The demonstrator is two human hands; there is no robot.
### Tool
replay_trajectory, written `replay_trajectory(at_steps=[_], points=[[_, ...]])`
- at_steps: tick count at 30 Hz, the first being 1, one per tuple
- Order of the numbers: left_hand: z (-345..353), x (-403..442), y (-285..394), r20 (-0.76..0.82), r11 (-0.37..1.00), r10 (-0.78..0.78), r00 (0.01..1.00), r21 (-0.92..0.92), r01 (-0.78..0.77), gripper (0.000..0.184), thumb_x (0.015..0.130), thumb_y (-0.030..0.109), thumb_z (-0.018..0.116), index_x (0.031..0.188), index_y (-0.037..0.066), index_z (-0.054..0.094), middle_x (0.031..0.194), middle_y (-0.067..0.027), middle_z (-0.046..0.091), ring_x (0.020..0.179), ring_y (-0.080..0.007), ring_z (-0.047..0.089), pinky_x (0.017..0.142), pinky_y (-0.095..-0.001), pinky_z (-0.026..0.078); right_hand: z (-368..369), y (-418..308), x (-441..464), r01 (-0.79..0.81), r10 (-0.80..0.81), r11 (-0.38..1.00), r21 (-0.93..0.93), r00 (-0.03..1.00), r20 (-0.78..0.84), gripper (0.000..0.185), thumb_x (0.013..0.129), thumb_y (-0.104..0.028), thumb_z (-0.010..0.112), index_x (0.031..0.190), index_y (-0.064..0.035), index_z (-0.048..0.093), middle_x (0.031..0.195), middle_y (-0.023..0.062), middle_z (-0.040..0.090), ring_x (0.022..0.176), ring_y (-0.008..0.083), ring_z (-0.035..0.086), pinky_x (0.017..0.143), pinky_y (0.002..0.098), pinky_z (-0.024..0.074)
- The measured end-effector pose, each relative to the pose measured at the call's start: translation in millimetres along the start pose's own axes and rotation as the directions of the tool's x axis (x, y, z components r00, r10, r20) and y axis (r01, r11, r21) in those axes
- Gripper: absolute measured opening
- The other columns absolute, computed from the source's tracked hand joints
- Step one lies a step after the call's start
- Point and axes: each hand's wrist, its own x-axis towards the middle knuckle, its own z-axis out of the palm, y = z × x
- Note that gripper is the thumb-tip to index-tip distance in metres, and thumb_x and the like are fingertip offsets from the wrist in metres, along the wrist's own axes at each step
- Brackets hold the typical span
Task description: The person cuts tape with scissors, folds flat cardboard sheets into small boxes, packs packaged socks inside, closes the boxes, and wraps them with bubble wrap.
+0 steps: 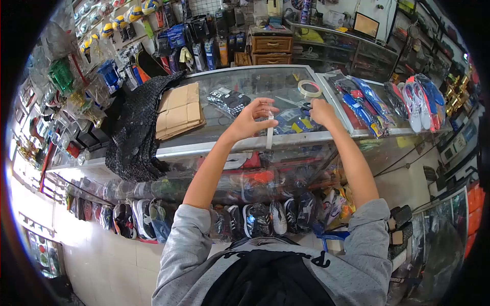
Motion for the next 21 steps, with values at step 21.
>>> replay_trajectory(at_steps=[21], points=[[2,-7,11,0.002,0.999,-0.006,1.0,0.04,0.006,0.058,0.081,0.01,0.072,0.131,0.006,0.043,0.108,-0.0084,0.064,0.1,-0.0139,0.059,0.088,-0.0305,0.047,-138,-29,-28,0.18,-0.379,0.896,0.407,0.787,0.486,0.022,0.081,-0.025,0.069,0.086,-0.0059,0.059,0.054,-0.0048,0.048,0.054,0.0051,0.04,0.055,0.0239,0.0319]])
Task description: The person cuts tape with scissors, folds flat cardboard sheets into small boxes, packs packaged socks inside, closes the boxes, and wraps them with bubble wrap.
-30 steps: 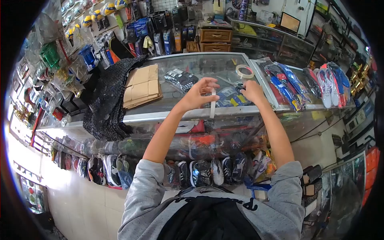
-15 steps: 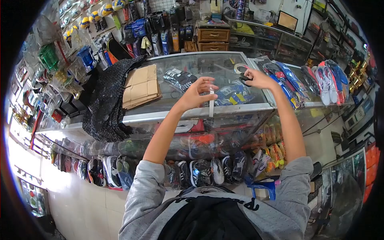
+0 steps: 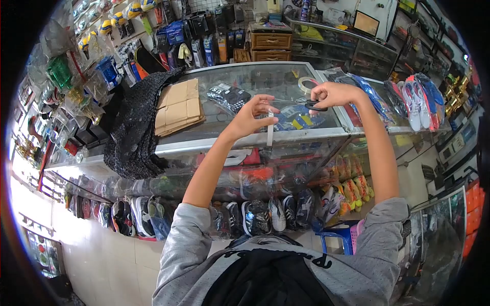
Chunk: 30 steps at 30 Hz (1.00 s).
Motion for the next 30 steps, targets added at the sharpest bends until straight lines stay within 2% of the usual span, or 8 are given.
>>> replay_trajectory(at_steps=[13,18,20,22,24,25,26,30], points=[[2,0,-1,-0.023,0.999,0.034,0.999,0.025,-0.033,0.058,0.082,0.009,0.071,0.131,0.006,0.041,0.108,-0.01,0.065,0.102,-0.0154,0.059,0.09,-0.0321,0.047,3,16,1,0.098,-0.093,0.986,0.136,0.995,-0.041,0.016,0.08,-0.019,0.067,0.078,-0.0028,0.063,0.062,0.0005,0.061,0.055,0.0041,0.046,0.054,0.0239,0.0358],[4,-1,-4,-0.029,0.999,0.03,0.999,-0.011,-0.03,0.058,0.081,0.01,0.073,0.13,0.006,0.041,0.107,-0.0084,0.066,0.105,-0.016,0.057,0.094,-0.0344,0.042,38,53,26,-0.068,0.061,0.997,-0.033,0.985,-0.164,0.025,0.073,-0.021,0.076,0.076,0.0003,0.064,0.068,0.0086,0.065,0.064,0.0151,0.063,0.06,0.0309,0.048],[7,-2,-3,-0.038,0.998,0.045,0.998,-0.03,-0.046,0.059,0.079,0.01,0.074,0.128,0.006,0.042,0.105,-0.0069,0.067,0.108,-0.0166,0.055,0.098,-0.0364,0.038,53,53,33,-0.012,-0.067,0.96,-0.28,0.96,-0.272,0.024,0.069,-0.018,0.077,0.079,0.0005,0.066,0.072,0.0125,0.067,0.071,0.0225,0.067,0.065,0.0336,0.0504],[8,-3,1,-0.035,0.999,0.041,0.999,-0.014,-0.041,0.058,0.079,0.01,0.074,0.128,0.006,0.042,0.105,-0.0071,0.067,0.107,-0.0163,0.055,0.098,-0.036,0.038,60,41,36,-0.033,-0.051,0.961,-0.275,0.955,-0.294,0.024,0.068,-0.017,0.075,0.082,-0.0001,0.067,0.075,0.014,0.068,0.072,0.0265,0.067,0.066,0.0338,0.0506],[7,-4,3,-0.04,1.0,0.007,0.999,-0.016,-0.007,0.058,0.079,0.01,0.074,0.128,0.006,0.042,0.106,-0.0075,0.067,0.106,-0.016,0.055,0.098,-0.036,0.037,64,25,45,0.075,-0.142,0.986,-0.152,0.854,-0.501,0.022,0.071,-0.017,0.073,0.084,-0.0005,0.067,0.079,0.0138,0.069,0.075,0.0272,0.066,0.068,0.0342,0.0503],[6,-5,2,-0.023,1.0,0.003,1.0,0.006,-0.003,0.057,0.081,0.01,0.072,0.13,0.009,0.041,0.109,-0.007,0.065,0.101,-0.0138,0.057,0.082,-0.0304,0.044,64,13,50,0.275,-0.272,0.958,-0.081,0.78,-0.563,0.02,0.074,-0.014,0.071,0.09,-0.0024,0.067,0.08,0.0104,0.07,0.074,0.0223,0.066,0.067,0.0324,0.0494],[6,-5,2,-0.006,1.0,-0.001,1.0,0.027,0.001,0.056,0.084,0.01,0.069,0.131,0.013,0.04,0.113,-0.0064,0.063,0.095,-0.0117,0.06,0.067,-0.0249,0.05,65,1,53,0.279,-0.275,0.957,-0.081,0.779,-0.563,0.02,0.074,-0.014,0.071,0.09,-0.0024,0.067,0.08,0.0104,0.07,0.074,0.0223,0.066,0.067,0.0324,0.0494],[9,-4,-2,-0.018,0.999,0.01,1.0,0.031,-0.01,0.057,0.083,0.01,0.069,0.132,0.013,0.039,0.112,-0.0057,0.063,0.094,-0.011,0.06,0.066,-0.0244,0.05,70,-37,62,0.561,-0.359,0.822,0.098,0.644,-0.675,0.022,0.076,-0.007,0.07,0.097,-0.0018,0.065,0.082,0.0044,0.069,0.072,0.0106,0.059,0.07,0.0266,0.0472]])
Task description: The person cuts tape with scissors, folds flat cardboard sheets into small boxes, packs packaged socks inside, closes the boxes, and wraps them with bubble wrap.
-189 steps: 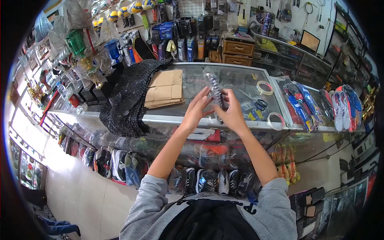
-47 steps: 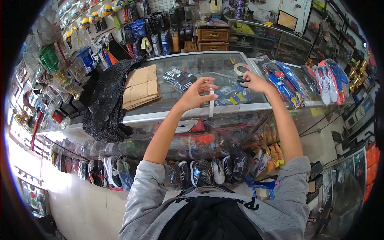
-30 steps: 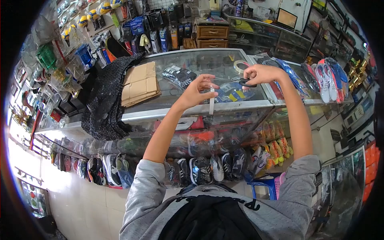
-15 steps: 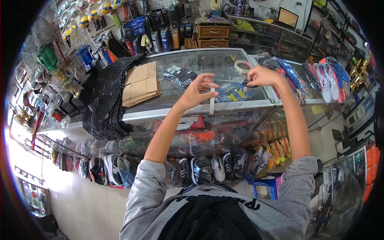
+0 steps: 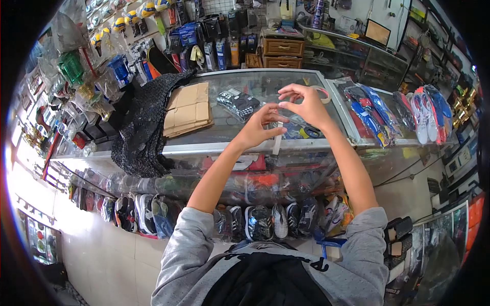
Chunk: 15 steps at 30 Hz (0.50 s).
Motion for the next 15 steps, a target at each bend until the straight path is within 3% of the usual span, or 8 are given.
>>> replay_trajectory(at_steps=[6,8,11,12,14,15], points=[[1,-1,7,-0.042,0.999,0.027,0.999,-0.031,-0.029,0.068,0.082,0.008,0.07,0.139,0.01,0.031,0.11,-0.0082,0.064,0.09,-0.0111,0.061,0.061,-0.0231,0.048,8,-9,-2,0.076,-0.062,0.988,0.137,0.993,-0.101,0.026,0.074,-0.005,0.07,0.098,-0.0012,0.058,0.079,0.0043,0.068,0.067,0.0091,0.057,0.066,0.0255,0.0457],[4,-2,9,-0.102,0.989,-0.062,0.993,-0.142,0.047,0.071,0.078,0.003,0.073,0.137,0.007,0.034,0.104,-0.0096,0.064,0.102,-0.0163,0.06,0.092,-0.035,0.046,10,-17,-11,0.083,-0.061,0.974,0.213,0.993,-0.106,0.029,0.075,-0.004,0.07,0.1,-0.0014,0.055,0.079,0.0045,0.067,0.068,0.0085,0.057,0.066,0.025,0.0453],[-2,-2,4,-0.119,0.98,-0.082,0.99,-0.191,0.058,0.072,0.077,0.001,0.072,0.137,0.007,0.034,0.104,-0.0098,0.064,0.099,-0.0161,0.061,0.088,-0.033,0.049,11,-37,-24,-0.216,0.095,0.752,0.623,0.97,0.222,0.034,0.074,-0.001,0.07,0.101,-0.0039,0.049,0.077,0.0061,0.067,0.07,0.0075,0.058,0.067,0.0236,0.0471],[-3,1,-6,-0.119,0.98,-0.082,0.99,-0.193,0.058,0.072,0.077,0.001,0.072,0.137,0.007,0.034,0.104,-0.0098,0.064,0.099,-0.0161,0.061,0.088,-0.033,0.049,14,-38,-27,-0.218,0.097,0.752,0.622,0.97,0.223,0.034,0.074,-0.001,0.07,0.101,-0.0039,0.049,0.077,0.0061,0.067,0.07,0.0075,0.058,0.067,0.0236,0.0471],[-5,8,-27,-0.051,0.982,0.131,0.99,-0.132,-0.137,0.078,0.076,-0.001,0.07,0.142,0.008,0.028,0.108,-0.0076,0.062,0.088,-0.0121,0.061,0.066,-0.028,0.052,23,-38,-33,-0.152,0.067,0.929,0.337,0.966,0.251,0.034,0.073,-0.002,0.071,0.1,-0.0042,0.049,0.075,0.006,0.067,0.069,0.0077,0.059,0.064,0.0242,0.0474],[-3,6,-22,-0.053,0.98,0.117,0.992,-0.155,-0.124,0.077,0.075,-0.003,0.068,0.141,0.009,0.03,0.108,-0.0067,0.061,0.086,-0.0116,0.06,0.063,-0.0266,0.051,29,-40,-35,-0.115,0.075,0.958,0.261,0.984,0.16,0.034,0.073,-0.004,0.072,0.099,-0.0048,0.05,0.072,0.0041,0.066,0.063,0.0076,0.054,0.059,0.0255,0.0448]])
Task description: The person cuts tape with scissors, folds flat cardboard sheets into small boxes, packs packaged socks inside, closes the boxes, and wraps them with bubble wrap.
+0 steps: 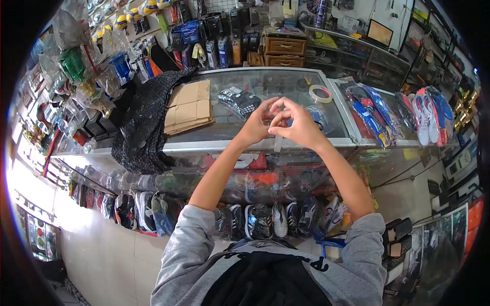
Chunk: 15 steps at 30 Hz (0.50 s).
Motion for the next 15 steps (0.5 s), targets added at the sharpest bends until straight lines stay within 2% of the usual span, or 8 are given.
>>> replay_trajectory(at_steps=[1,3,6,7,9,11,13,15], points=[[2,0,4,0.004,1.0,-0.001,1.0,0.0,0.001,0.077,0.075,-0.003,0.068,0.141,0.009,0.03,0.108,-0.0067,0.061,0.086,-0.0116,0.06,0.063,-0.0266,0.051,0,1,0,-0.001,0.001,1.0,0.0,1.0,-0.004,0.034,0.073,-0.004,0.072,0.099,-0.0048,0.05,0.072,0.0041,0.066,0.063,0.0076,0.054,0.059,0.0255,0.0448],[3,0,8,-0.048,0.992,-0.111,0.993,-0.059,0.108,0.075,0.072,-0.003,0.072,0.137,0.007,0.035,0.103,-0.0093,0.063,0.099,-0.0184,0.06,0.089,-0.0332,0.048,-1,3,0,0.032,-0.048,0.989,-0.142,0.993,-0.109,0.037,0.07,-0.007,0.074,0.099,-0.0054,0.05,0.076,0.004,0.066,0.061,0.0087,0.05,0.057,0.0265,0.0421],[4,-1,13,-0.059,0.993,-0.115,0.992,-0.004,0.115,0.077,0.073,0.001,0.074,0.138,0.007,0.034,0.106,-0.0101,0.063,0.102,-0.0195,0.059,0.092,-0.0354,0.046,-5,17,5,0.176,-0.219,0.95,-0.257,0.964,-0.149,0.041,0.067,-0.01,0.077,0.099,-0.0054,0.051,0.083,0.0041,0.066,0.062,0.0102,0.05,0.057,0.0263,0.0411],[5,-2,15,-0.058,0.993,-0.115,0.992,-0.004,0.115,0.077,0.073,0.001,0.074,0.138,0.007,0.034,0.106,-0.0101,0.063,0.102,-0.0195,0.059,0.092,-0.0354,0.046,-8,21,7,0.176,-0.219,0.95,-0.258,0.964,-0.15,0.041,0.067,-0.01,0.077,0.099,-0.0054,0.051,0.083,0.0041,0.066,0.062,0.0102,0.05,0.057,0.0263,0.0411],[7,-5,20,-0.094,0.974,-0.16,0.983,0.147,0.172,0.079,0.077,0.01,0.074,0.142,0.011,0.029,0.103,-0.0064,0.064,0.082,-0.0104,0.059,0.058,-0.0226,0.047,-17,33,12,0.103,-0.198,0.946,-0.307,0.933,-0.299,0.045,0.064,-0.012,0.079,0.099,-0.0059,0.051,0.088,0.0054,0.066,0.062,0.0113,0.049,0.058,0.0264,0.0418],[8,-5,19,-0.101,0.974,-0.159,0.982,0.146,0.173,0.079,0.078,0.012,0.075,0.142,0.01,0.029,0.103,-0.0065,0.064,0.083,-0.0103,0.059,0.059,-0.0229,0.047,-20,45,16,0.065,-0.156,0.958,-0.28,0.936,-0.317,0.045,0.065,-0.013,0.079,0.1,-0.0053,0.051,0.086,0.0053,0.067,0.062,0.0108,0.048,0.059,0.026,0.0424],[9,-6,19,-0.107,0.974,-0.159,0.982,0.145,0.173,0.08,0.078,0.015,0.076,0.143,0.01,0.028,0.103,-0.0065,0.064,0.083,-0.0102,0.059,0.059,-0.0232,0.047,-19,51,18,-0.016,0.012,1.0,-0.013,0.966,-0.259,0.042,0.068,-0.011,0.077,0.1,-0.0047,0.051,0.086,0.0063,0.068,0.062,0.0096,0.048,0.06,0.0263,0.0429],[9,-7,20,-0.099,0.974,-0.174,0.98,0.132,0.186,0.078,0.08,0.015,0.074,0.143,0.01,0.028,0.105,-0.0076,0.063,0.087,-0.0119,0.06,0.063,-0.0246,0.048,-17,52,17,-0.025,0.044,0.997,0.073,0.962,-0.268,0.04,0.07,-0.009,0.076,0.1,-0.0044,0.05,0.084,0.0063,0.069,0.063,0.009,0.049,0.06,0.0258,0.0427]])
